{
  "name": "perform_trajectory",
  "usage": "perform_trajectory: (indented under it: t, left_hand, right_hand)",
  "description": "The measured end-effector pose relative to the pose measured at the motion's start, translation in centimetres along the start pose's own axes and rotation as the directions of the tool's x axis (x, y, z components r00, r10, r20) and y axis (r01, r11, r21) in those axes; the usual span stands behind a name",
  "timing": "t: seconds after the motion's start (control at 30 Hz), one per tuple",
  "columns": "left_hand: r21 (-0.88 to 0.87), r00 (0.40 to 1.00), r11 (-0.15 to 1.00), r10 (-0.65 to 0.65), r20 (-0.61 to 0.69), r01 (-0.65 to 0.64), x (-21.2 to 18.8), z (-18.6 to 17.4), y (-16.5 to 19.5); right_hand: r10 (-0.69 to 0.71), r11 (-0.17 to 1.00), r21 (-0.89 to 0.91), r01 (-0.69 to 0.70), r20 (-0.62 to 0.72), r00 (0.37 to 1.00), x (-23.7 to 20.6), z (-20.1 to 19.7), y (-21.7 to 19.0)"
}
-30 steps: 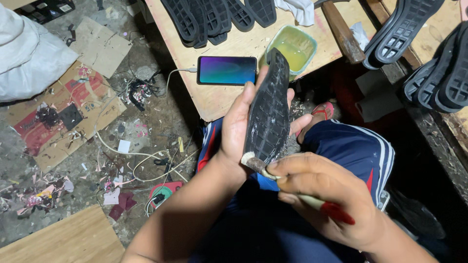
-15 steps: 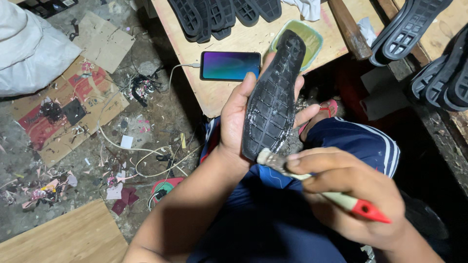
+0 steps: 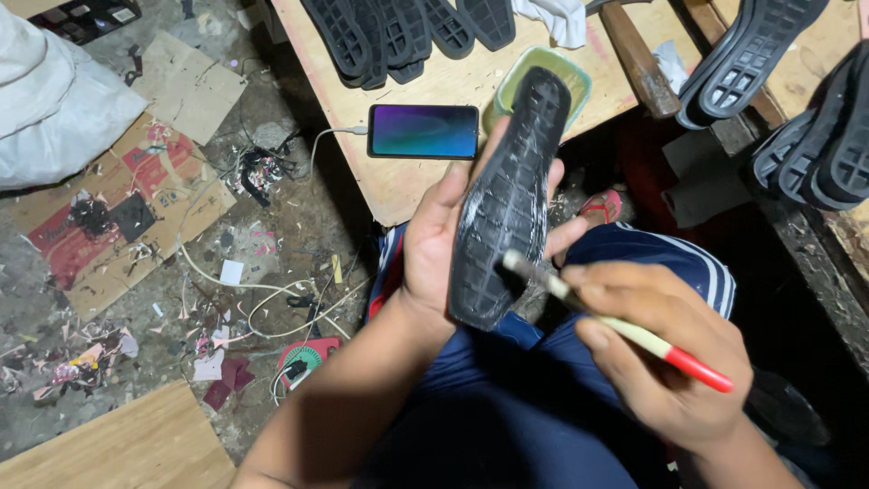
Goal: The person sits on the floor of a shoe workshop and brushes glue from a plastic container onto the tread side of rubber shoe soles, coating one sole at a time and setting finished soles on the work table with the others.
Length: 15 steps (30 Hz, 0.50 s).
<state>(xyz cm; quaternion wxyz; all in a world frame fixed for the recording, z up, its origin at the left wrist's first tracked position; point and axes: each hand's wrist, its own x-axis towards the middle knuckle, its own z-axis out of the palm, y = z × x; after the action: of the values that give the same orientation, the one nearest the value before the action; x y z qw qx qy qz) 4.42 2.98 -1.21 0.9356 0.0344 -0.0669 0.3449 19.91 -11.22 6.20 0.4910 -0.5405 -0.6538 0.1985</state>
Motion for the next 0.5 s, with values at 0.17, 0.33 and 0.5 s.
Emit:
perform_trajectory:
  t: [0.17, 0.33, 0.5]
  left_hand:
    - [-0.009, 0.999, 0.999, -0.036, -0.012, 0.035, -0.6, 0.0, -0.5]
    - [-0.066, 0.999, 0.998, -0.019, 0.033, 0.021, -1.0, -0.3, 0.1]
    - [0.195, 0.995, 0.976, -0.091, -0.047, 0.098, -2.1, 0.5, -0.5]
  right_hand:
    - [-0.149, 0.969, -0.185, 0.162, 0.081, 0.986, 1.7, 1.5, -0.3]
    - [-0.071, 0.983, 0.185, 0.017, 0.291, 0.954, 1.5, 1.6, -0.9]
    - [-0.018, 0.999, -0.046, 0.018, 0.003, 1.0, 3.1, 0.5, 2.4]
